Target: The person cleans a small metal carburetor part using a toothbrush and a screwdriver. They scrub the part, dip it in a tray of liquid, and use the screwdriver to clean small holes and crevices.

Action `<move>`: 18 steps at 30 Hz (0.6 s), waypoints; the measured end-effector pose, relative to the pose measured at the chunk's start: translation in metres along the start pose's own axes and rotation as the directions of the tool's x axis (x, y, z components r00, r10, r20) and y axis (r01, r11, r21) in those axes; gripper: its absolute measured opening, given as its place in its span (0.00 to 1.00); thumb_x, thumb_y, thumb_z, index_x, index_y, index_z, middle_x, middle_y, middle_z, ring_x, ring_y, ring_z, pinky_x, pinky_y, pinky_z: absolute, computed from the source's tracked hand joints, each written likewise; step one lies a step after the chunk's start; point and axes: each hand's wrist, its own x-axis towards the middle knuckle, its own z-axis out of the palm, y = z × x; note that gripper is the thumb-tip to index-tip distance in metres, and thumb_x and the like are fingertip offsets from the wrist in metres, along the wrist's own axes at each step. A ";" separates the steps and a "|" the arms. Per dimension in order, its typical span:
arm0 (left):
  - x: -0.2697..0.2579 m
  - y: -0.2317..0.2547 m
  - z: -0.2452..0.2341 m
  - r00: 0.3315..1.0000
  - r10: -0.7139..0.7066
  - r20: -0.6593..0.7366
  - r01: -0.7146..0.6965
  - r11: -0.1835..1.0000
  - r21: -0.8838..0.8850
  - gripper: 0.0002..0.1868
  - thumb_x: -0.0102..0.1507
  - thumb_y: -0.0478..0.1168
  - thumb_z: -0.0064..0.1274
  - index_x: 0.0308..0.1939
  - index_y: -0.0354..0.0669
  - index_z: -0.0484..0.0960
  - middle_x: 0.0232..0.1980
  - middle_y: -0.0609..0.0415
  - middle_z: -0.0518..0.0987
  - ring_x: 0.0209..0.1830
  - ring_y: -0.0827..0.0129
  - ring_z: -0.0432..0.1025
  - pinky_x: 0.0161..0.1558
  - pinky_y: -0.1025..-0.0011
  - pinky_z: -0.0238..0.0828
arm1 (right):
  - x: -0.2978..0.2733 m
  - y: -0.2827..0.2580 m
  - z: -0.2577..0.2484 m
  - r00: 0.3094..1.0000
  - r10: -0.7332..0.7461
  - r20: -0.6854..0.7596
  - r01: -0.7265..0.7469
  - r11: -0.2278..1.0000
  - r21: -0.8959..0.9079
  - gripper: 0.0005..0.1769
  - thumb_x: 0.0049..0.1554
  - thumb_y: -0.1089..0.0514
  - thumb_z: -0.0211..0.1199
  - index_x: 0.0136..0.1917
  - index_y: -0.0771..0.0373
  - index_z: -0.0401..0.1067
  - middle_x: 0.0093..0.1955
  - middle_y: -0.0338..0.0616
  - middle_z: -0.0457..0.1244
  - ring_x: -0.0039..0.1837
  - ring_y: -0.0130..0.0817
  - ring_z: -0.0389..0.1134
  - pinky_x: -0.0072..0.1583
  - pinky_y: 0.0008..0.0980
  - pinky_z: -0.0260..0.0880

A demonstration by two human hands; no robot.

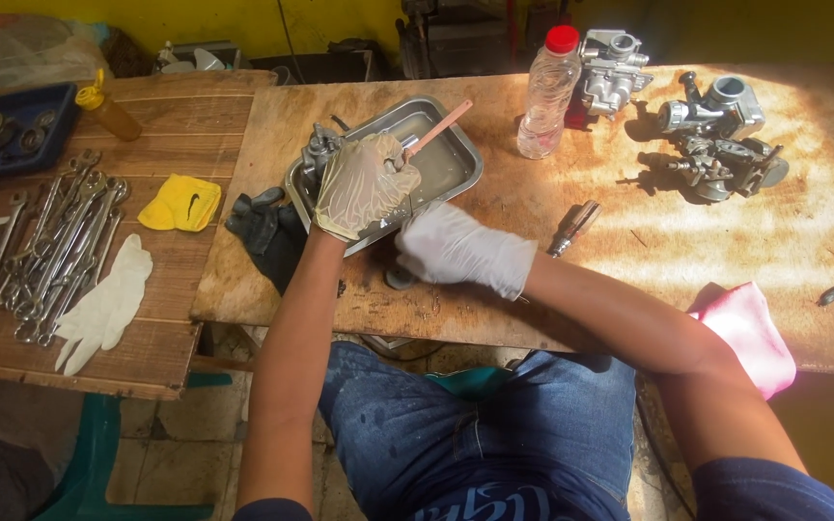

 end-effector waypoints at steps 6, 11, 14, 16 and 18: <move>-0.001 -0.019 0.033 0.970 -0.140 -0.198 0.196 0.934 0.298 0.16 0.63 0.39 0.54 0.52 0.33 0.83 0.49 0.26 0.78 0.59 0.42 0.72 0.57 0.54 0.70 | -0.003 0.033 -0.029 0.964 0.266 0.004 -0.265 0.962 -0.072 0.20 0.52 0.40 0.61 0.40 0.58 0.80 0.34 0.53 0.69 0.45 0.56 0.73 0.51 0.53 0.73; 0.002 -0.034 0.048 0.915 -0.288 -0.282 0.298 0.955 -0.010 0.14 0.62 0.52 0.52 0.36 0.47 0.82 0.34 0.47 0.82 0.43 0.46 0.76 0.48 0.55 0.71 | -0.001 0.038 -0.024 0.950 0.295 -0.097 -0.280 0.949 0.146 0.17 0.53 0.42 0.63 0.44 0.57 0.77 0.37 0.49 0.68 0.46 0.56 0.72 0.51 0.55 0.73; 0.008 -0.063 0.066 0.903 -0.280 -0.325 0.283 0.958 -0.040 0.12 0.58 0.61 0.57 0.31 0.63 0.81 0.30 0.63 0.82 0.37 0.59 0.79 0.39 0.61 0.75 | -0.002 0.035 -0.020 0.950 0.272 -0.149 -0.223 0.933 0.283 0.14 0.55 0.46 0.64 0.45 0.57 0.76 0.40 0.50 0.68 0.48 0.58 0.72 0.50 0.57 0.71; 0.007 -0.064 0.067 0.904 -0.280 -0.322 0.275 0.959 -0.061 0.12 0.58 0.60 0.57 0.31 0.62 0.82 0.30 0.61 0.82 0.38 0.57 0.79 0.39 0.60 0.74 | -0.002 0.032 -0.018 0.946 0.268 -0.182 -0.198 0.923 0.331 0.10 0.56 0.49 0.63 0.43 0.57 0.75 0.40 0.51 0.68 0.48 0.59 0.71 0.49 0.57 0.70; 0.005 -0.065 0.070 0.907 -0.277 -0.316 0.250 0.960 -0.124 0.13 0.58 0.58 0.58 0.34 0.57 0.83 0.32 0.53 0.83 0.39 0.49 0.78 0.40 0.56 0.73 | -0.001 0.026 -0.018 0.931 0.276 -0.238 -0.163 0.900 0.405 0.09 0.57 0.51 0.64 0.42 0.58 0.75 0.40 0.51 0.68 0.49 0.59 0.71 0.49 0.54 0.70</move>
